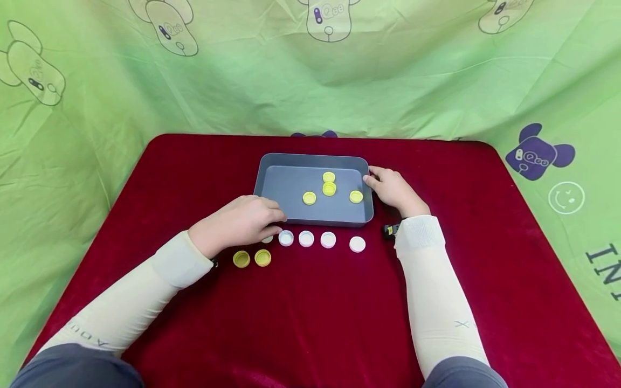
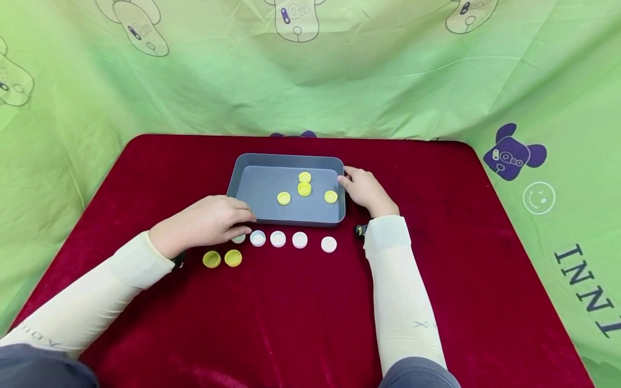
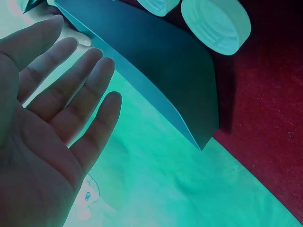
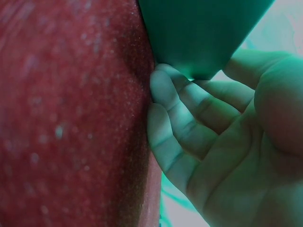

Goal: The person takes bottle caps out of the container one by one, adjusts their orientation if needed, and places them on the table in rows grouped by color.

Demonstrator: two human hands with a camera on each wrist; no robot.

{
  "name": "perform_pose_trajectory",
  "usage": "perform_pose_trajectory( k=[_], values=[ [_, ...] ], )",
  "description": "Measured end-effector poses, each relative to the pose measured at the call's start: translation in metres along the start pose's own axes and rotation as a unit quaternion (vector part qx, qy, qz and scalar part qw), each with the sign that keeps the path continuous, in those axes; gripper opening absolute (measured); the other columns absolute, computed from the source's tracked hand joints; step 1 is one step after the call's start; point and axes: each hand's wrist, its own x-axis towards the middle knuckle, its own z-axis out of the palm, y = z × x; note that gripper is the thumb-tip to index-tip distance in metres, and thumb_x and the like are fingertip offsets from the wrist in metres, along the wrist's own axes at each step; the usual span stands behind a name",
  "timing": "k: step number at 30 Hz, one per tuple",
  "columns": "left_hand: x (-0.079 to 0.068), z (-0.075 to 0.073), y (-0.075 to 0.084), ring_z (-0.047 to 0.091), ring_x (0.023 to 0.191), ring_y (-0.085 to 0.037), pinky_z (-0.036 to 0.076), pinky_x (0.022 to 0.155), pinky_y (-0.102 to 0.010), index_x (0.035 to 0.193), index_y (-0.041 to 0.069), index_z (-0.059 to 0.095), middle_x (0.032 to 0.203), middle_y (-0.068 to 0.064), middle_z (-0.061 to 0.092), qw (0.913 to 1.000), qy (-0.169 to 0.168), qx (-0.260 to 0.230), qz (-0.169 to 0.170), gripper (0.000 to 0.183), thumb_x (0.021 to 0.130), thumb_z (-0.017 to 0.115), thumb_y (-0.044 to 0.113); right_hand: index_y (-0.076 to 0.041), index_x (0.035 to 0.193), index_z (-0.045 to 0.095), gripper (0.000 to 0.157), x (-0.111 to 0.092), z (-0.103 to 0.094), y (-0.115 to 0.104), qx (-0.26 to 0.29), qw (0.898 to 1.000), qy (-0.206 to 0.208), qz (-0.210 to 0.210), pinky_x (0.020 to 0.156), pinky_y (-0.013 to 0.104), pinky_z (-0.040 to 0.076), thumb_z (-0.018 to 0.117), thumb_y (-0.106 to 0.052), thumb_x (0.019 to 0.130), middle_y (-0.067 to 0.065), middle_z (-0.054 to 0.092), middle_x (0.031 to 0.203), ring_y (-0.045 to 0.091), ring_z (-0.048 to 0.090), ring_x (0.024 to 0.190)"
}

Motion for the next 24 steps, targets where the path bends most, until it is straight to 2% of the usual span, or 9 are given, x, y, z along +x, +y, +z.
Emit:
perform_pose_trajectory(
  k=[6, 17, 24],
  values=[
    [0.006, 0.000, -0.004, 0.060, 0.076, -0.011, 0.051, 0.067, -0.034, 0.088, 0.016, 0.070, 0.086, 0.006, 0.063, 1.0000, 0.001, 0.004, -0.001, 0.005, 0.087, 0.073, 0.019, -0.002, 0.150, 0.034, 0.058, 0.001, 0.000, 0.001, -0.002, 1.000, 0.001, 0.002, 0.110, 0.051, 0.028, 0.046, -0.033, 0.103, 0.018, 0.039, 0.149, 0.034, 0.034, 0.137],
    [0.019, -0.004, -0.006, 0.065, 0.086, -0.013, 0.053, 0.075, -0.035, 0.100, 0.013, 0.074, 0.097, 0.003, 0.069, 1.0000, 0.000, -0.006, 0.004, 0.014, 0.087, 0.072, 0.019, -0.002, 0.150, 0.034, 0.058, 0.001, 0.000, 0.002, -0.003, 1.000, 0.002, 0.001, 0.109, 0.051, 0.028, 0.046, -0.034, 0.103, 0.018, 0.040, 0.148, 0.034, 0.035, 0.137],
    [0.029, -0.006, -0.007, 0.064, 0.083, -0.014, 0.052, 0.074, -0.035, 0.101, 0.012, 0.074, 0.095, 0.003, 0.068, 0.9999, -0.008, -0.001, 0.010, 0.015, 0.088, 0.072, 0.019, -0.003, 0.150, 0.033, 0.058, 0.000, 0.001, 0.003, 0.001, 1.000, 0.001, 0.002, 0.109, 0.051, 0.028, 0.046, -0.034, 0.103, 0.017, 0.039, 0.149, 0.033, 0.035, 0.137]
  ],
)
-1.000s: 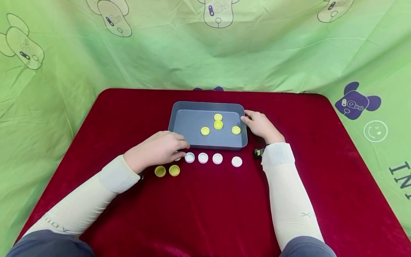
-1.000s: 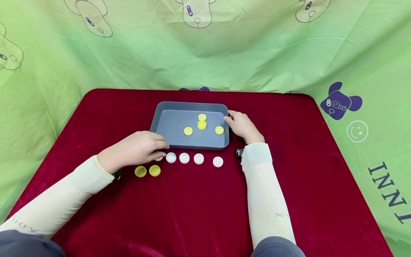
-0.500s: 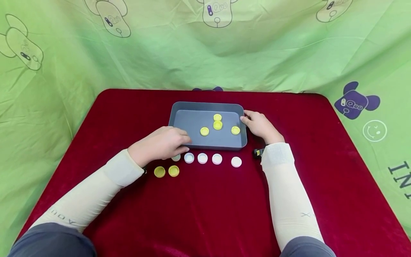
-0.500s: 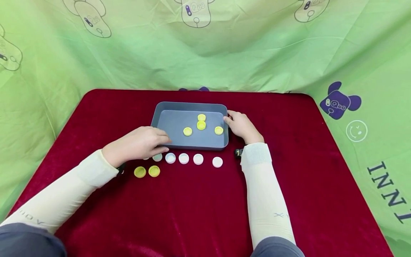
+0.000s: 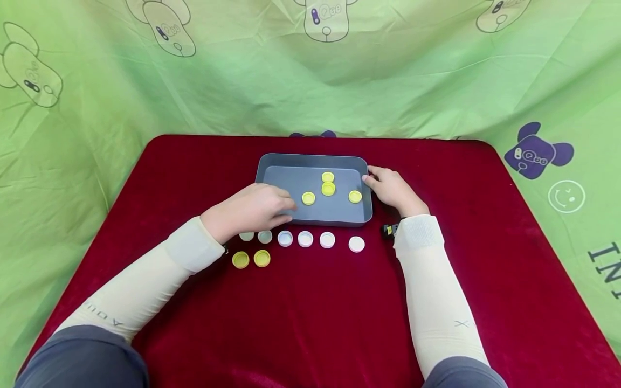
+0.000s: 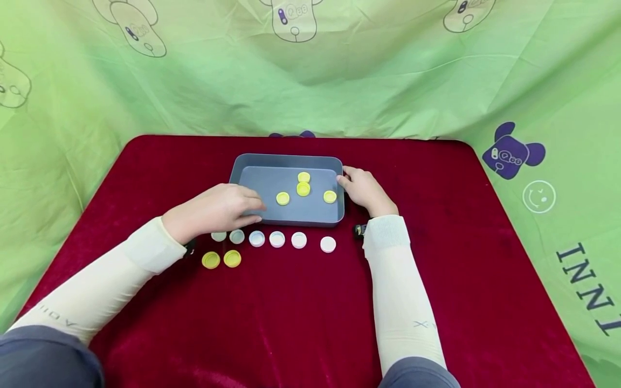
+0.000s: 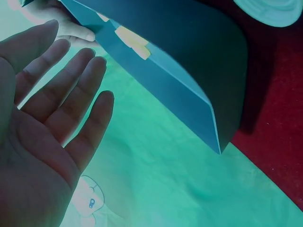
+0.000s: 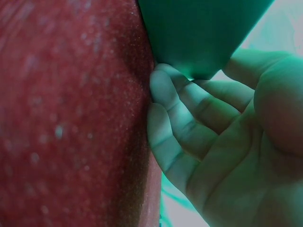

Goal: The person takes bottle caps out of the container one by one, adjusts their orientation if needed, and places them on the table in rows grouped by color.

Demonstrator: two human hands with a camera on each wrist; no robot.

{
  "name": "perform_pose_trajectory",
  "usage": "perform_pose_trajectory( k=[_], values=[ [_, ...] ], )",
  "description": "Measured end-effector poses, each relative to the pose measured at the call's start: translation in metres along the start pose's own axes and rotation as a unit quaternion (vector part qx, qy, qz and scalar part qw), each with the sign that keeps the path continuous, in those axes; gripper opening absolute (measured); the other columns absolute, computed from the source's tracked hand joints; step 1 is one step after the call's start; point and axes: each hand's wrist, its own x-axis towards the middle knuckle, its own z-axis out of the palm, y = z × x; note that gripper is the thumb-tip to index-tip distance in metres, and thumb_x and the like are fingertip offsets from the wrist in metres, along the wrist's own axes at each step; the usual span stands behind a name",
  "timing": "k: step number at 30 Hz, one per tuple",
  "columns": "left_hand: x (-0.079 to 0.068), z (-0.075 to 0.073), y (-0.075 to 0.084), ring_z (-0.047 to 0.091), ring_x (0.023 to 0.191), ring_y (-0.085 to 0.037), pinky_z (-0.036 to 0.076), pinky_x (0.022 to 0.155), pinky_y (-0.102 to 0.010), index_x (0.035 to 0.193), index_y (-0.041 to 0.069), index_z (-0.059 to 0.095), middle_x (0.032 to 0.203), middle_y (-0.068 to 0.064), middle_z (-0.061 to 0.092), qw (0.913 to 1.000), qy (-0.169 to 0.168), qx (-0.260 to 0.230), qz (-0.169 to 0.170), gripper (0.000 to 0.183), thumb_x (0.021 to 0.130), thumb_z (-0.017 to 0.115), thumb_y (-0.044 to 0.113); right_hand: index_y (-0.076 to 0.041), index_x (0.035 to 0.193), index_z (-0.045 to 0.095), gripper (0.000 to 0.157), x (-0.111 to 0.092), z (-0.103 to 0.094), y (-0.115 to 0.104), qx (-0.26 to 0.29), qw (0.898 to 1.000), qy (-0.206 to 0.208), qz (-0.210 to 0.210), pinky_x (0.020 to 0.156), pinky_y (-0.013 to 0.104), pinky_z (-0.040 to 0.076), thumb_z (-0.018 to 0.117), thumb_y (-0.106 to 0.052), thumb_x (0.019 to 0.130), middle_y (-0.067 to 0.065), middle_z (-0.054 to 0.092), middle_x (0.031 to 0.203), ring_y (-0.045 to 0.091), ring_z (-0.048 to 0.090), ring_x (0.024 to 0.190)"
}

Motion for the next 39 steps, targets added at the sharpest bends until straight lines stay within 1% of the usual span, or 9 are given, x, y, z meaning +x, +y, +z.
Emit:
perform_pose_trajectory(
  k=[5, 13, 21, 28, 34, 39],
  values=[
    [0.008, -0.003, 0.001, 0.064, 0.084, -0.015, 0.052, 0.075, -0.036, 0.104, 0.012, 0.073, 0.097, 0.002, 0.068, 0.9999, -0.011, 0.000, 0.001, 0.017, 0.088, 0.071, 0.018, -0.003, 0.150, 0.034, 0.057, -0.001, -0.001, -0.001, 0.005, 1.000, -0.001, -0.001, 0.109, 0.051, 0.029, 0.046, -0.033, 0.103, 0.017, 0.040, 0.148, 0.034, 0.035, 0.136],
    [0.015, -0.005, -0.002, 0.064, 0.086, -0.014, 0.053, 0.076, -0.037, 0.105, 0.012, 0.073, 0.100, 0.002, 0.069, 0.9999, -0.016, -0.003, 0.000, 0.017, 0.089, 0.071, 0.018, -0.001, 0.149, 0.035, 0.057, -0.001, 0.000, -0.003, 0.006, 1.000, -0.002, -0.005, 0.109, 0.052, 0.029, 0.047, -0.032, 0.103, 0.019, 0.041, 0.147, 0.035, 0.036, 0.136],
    [0.025, -0.003, -0.007, 0.064, 0.090, -0.013, 0.052, 0.078, -0.036, 0.106, 0.011, 0.072, 0.103, 0.001, 0.069, 0.9998, -0.008, -0.016, 0.000, 0.018, 0.089, 0.069, 0.017, -0.001, 0.149, 0.035, 0.056, -0.001, -0.001, -0.002, 0.007, 1.000, -0.003, -0.008, 0.109, 0.052, 0.028, 0.047, -0.031, 0.103, 0.019, 0.041, 0.147, 0.035, 0.035, 0.136],
    [0.037, 0.000, -0.013, 0.063, 0.097, -0.014, 0.051, 0.083, -0.035, 0.113, 0.011, 0.071, 0.108, -0.001, 0.067, 0.9991, -0.035, -0.021, -0.014, 0.024, 0.090, 0.069, 0.019, -0.001, 0.149, 0.036, 0.055, -0.001, 0.000, -0.001, 0.009, 1.000, 0.002, -0.009, 0.109, 0.052, 0.029, 0.047, -0.030, 0.103, 0.020, 0.042, 0.146, 0.035, 0.037, 0.135],
    [0.043, 0.004, -0.016, 0.062, 0.098, -0.014, 0.052, 0.083, -0.035, 0.113, 0.012, 0.072, 0.110, -0.001, 0.067, 0.9984, -0.037, -0.040, -0.014, 0.024, 0.090, 0.071, 0.018, -0.001, 0.149, 0.036, 0.055, -0.001, 0.000, -0.001, 0.011, 1.000, -0.001, -0.010, 0.109, 0.052, 0.029, 0.047, -0.030, 0.103, 0.020, 0.043, 0.145, 0.036, 0.037, 0.134],
    [0.047, 0.007, -0.019, 0.062, 0.099, -0.014, 0.051, 0.083, -0.035, 0.115, 0.013, 0.071, 0.110, -0.002, 0.066, 0.9981, -0.043, -0.043, -0.012, 0.026, 0.089, 0.071, 0.018, -0.001, 0.149, 0.036, 0.056, -0.001, 0.000, -0.001, 0.016, 1.000, 0.001, -0.011, 0.109, 0.052, 0.029, 0.047, -0.030, 0.103, 0.019, 0.042, 0.146, 0.035, 0.037, 0.135]
  ],
)
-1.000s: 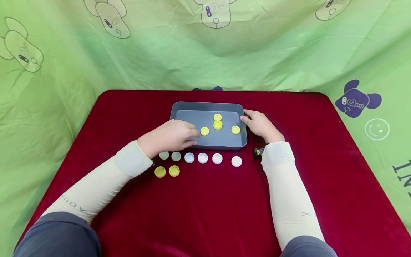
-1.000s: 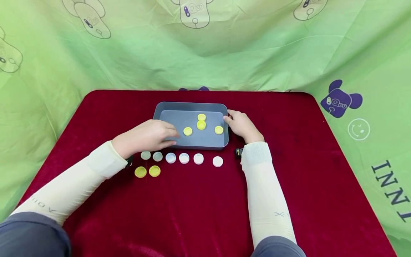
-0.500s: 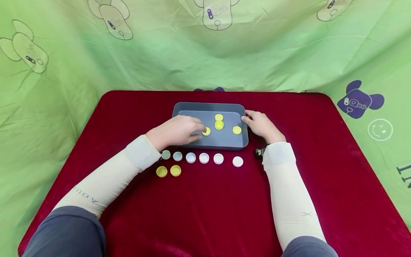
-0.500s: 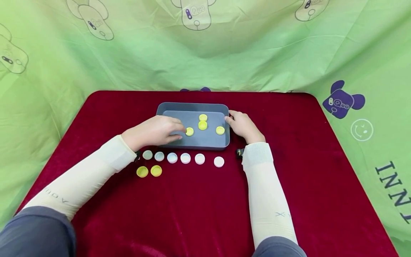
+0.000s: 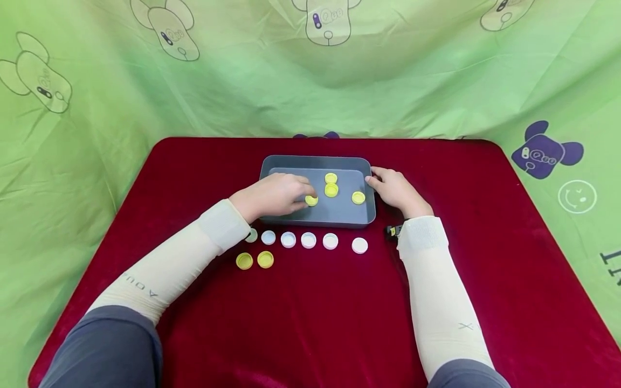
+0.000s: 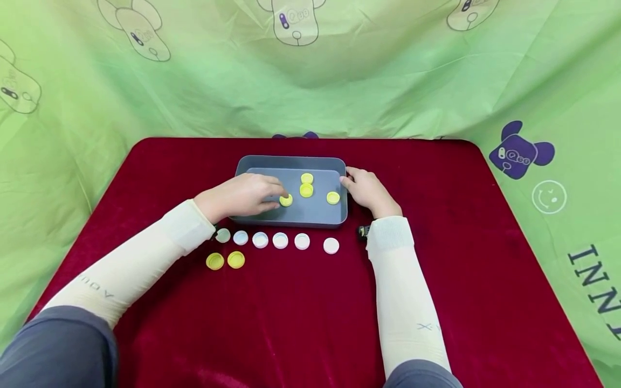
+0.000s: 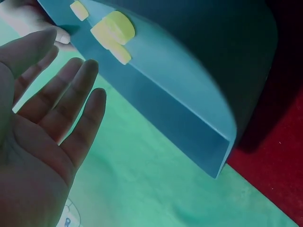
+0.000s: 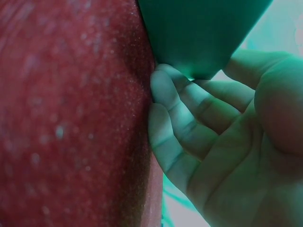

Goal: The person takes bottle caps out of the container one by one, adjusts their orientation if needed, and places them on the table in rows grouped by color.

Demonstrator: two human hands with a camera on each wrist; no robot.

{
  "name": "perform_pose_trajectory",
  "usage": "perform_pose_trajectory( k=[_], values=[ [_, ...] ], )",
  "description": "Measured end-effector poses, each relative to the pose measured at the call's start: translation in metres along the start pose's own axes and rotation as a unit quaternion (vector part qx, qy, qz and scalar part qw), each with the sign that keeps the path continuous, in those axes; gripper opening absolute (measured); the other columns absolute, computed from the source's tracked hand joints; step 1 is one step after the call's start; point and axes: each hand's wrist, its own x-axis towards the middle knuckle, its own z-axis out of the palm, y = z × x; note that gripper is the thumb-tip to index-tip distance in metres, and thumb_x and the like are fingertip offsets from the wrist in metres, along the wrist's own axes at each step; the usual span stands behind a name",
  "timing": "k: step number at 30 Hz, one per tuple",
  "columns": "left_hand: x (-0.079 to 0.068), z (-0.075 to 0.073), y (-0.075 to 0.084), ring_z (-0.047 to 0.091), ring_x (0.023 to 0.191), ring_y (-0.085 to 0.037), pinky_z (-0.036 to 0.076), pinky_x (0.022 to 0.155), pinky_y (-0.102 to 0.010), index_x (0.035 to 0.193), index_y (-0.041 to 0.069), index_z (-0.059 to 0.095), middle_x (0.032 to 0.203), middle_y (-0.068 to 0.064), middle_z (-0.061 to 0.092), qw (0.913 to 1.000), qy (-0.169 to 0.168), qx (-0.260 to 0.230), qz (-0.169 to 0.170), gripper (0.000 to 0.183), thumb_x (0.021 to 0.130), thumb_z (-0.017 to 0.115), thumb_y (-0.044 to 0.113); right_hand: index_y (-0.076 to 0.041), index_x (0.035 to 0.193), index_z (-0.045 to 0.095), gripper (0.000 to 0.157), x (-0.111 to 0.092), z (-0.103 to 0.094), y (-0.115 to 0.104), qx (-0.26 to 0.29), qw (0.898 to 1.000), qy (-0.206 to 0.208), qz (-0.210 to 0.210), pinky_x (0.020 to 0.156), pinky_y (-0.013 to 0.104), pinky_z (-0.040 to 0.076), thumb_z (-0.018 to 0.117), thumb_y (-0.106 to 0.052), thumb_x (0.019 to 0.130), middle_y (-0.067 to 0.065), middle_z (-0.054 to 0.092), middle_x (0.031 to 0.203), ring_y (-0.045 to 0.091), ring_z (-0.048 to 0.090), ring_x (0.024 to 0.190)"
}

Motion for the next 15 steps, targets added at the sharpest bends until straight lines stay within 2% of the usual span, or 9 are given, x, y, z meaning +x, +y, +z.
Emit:
perform_pose_trajectory(
  k=[7, 15],
  values=[
    [0.007, 0.002, -0.003, 0.061, 0.106, -0.016, 0.050, 0.089, -0.035, 0.123, 0.011, 0.068, 0.117, -0.002, 0.065, 0.9999, -0.007, -0.009, -0.002, 0.035, 0.088, 0.073, 0.018, -0.001, 0.149, 0.034, 0.057, 0.000, 0.000, 0.000, -0.005, 1.000, -0.003, 0.001, 0.109, 0.052, 0.029, 0.046, -0.032, 0.103, 0.019, 0.041, 0.147, 0.035, 0.036, 0.135],
    [0.011, 0.006, -0.007, 0.060, 0.108, -0.017, 0.048, 0.091, -0.035, 0.124, 0.011, 0.067, 0.118, -0.002, 0.064, 0.9998, -0.013, -0.013, -0.006, 0.039, 0.087, 0.075, 0.017, -0.002, 0.150, 0.033, 0.058, 0.000, 0.000, 0.002, -0.007, 1.000, -0.006, 0.008, 0.109, 0.052, 0.028, 0.045, -0.034, 0.103, 0.018, 0.040, 0.148, 0.035, 0.034, 0.137]
  ],
)
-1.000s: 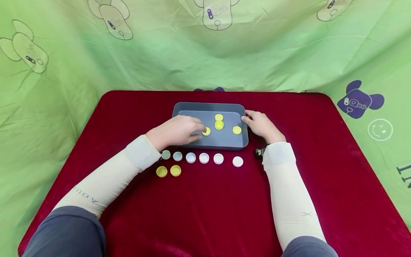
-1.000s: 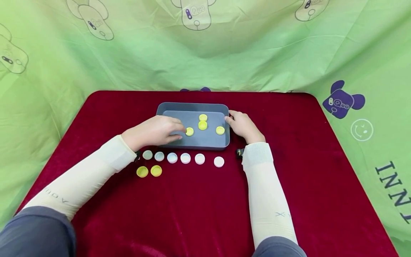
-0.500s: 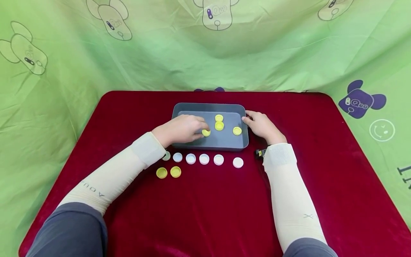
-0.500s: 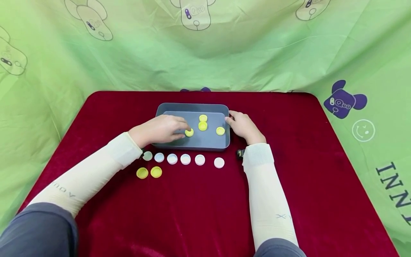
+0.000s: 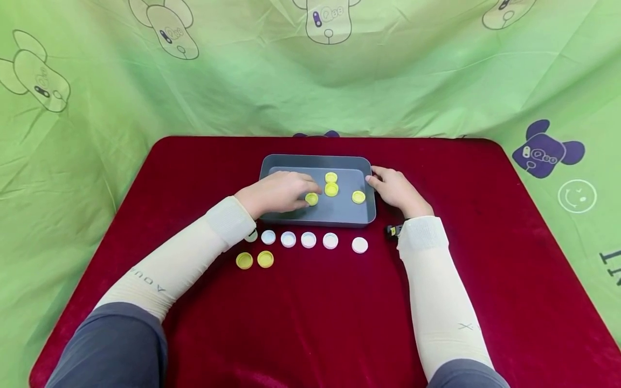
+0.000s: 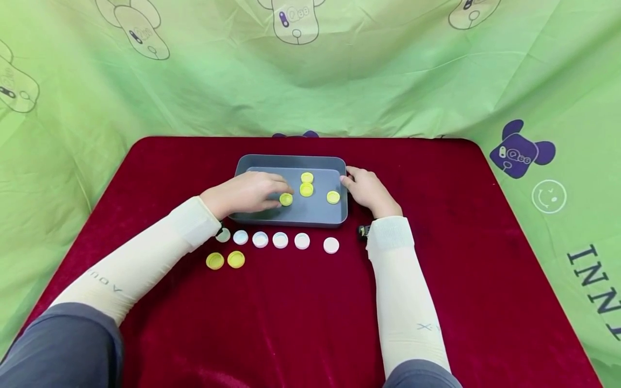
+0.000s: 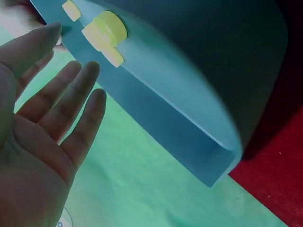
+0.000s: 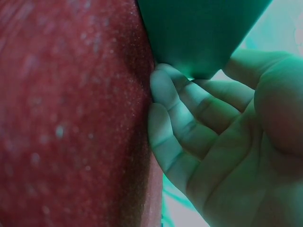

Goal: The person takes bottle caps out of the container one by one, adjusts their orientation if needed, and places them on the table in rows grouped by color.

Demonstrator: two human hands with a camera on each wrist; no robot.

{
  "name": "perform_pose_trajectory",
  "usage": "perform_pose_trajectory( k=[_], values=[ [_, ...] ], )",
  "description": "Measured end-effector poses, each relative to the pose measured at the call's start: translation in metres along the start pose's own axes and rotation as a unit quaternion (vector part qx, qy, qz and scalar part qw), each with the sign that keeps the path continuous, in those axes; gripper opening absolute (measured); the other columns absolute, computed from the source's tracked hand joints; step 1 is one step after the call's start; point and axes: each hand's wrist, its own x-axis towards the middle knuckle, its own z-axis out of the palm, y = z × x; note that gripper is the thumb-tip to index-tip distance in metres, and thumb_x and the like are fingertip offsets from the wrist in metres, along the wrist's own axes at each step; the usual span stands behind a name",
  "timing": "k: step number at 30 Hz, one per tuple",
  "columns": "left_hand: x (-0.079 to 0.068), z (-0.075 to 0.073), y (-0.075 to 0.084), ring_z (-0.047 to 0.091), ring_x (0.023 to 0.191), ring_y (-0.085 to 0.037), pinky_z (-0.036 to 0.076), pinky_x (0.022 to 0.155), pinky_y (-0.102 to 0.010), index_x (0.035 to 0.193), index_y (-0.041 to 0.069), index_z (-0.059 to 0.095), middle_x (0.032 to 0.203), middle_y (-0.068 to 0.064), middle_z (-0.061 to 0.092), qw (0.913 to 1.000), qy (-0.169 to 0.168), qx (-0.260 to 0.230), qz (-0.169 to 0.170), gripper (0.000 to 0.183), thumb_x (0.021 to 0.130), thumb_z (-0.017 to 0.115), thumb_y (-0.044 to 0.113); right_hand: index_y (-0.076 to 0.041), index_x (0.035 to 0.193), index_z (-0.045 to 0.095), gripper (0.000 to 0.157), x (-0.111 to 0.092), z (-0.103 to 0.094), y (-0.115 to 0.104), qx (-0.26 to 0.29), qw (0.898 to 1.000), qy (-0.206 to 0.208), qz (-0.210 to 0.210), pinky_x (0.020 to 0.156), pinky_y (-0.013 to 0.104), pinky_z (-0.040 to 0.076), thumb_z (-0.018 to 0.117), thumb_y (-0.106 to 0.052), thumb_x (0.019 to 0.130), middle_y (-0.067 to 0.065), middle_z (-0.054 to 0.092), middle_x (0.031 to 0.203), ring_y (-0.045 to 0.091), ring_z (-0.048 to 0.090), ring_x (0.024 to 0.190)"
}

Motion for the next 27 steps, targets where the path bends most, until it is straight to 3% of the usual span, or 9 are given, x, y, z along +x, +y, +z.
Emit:
perform_pose_trajectory(
  k=[27],
  values=[
    [0.0087, 0.0080, -0.0048, 0.058, 0.113, -0.016, 0.048, 0.092, -0.036, 0.126, 0.014, 0.066, 0.122, -0.001, 0.063, 0.9997, -0.019, -0.008, -0.014, 0.039, 0.088, 0.074, 0.016, -0.002, 0.150, 0.033, 0.058, -0.0029, -0.0015, -0.0027, 0.004, 1.000, -0.001, 0.004, 0.109, 0.052, 0.028, 0.045, -0.035, 0.103, 0.018, 0.039, 0.149, 0.034, 0.033, 0.138]
  ],
)
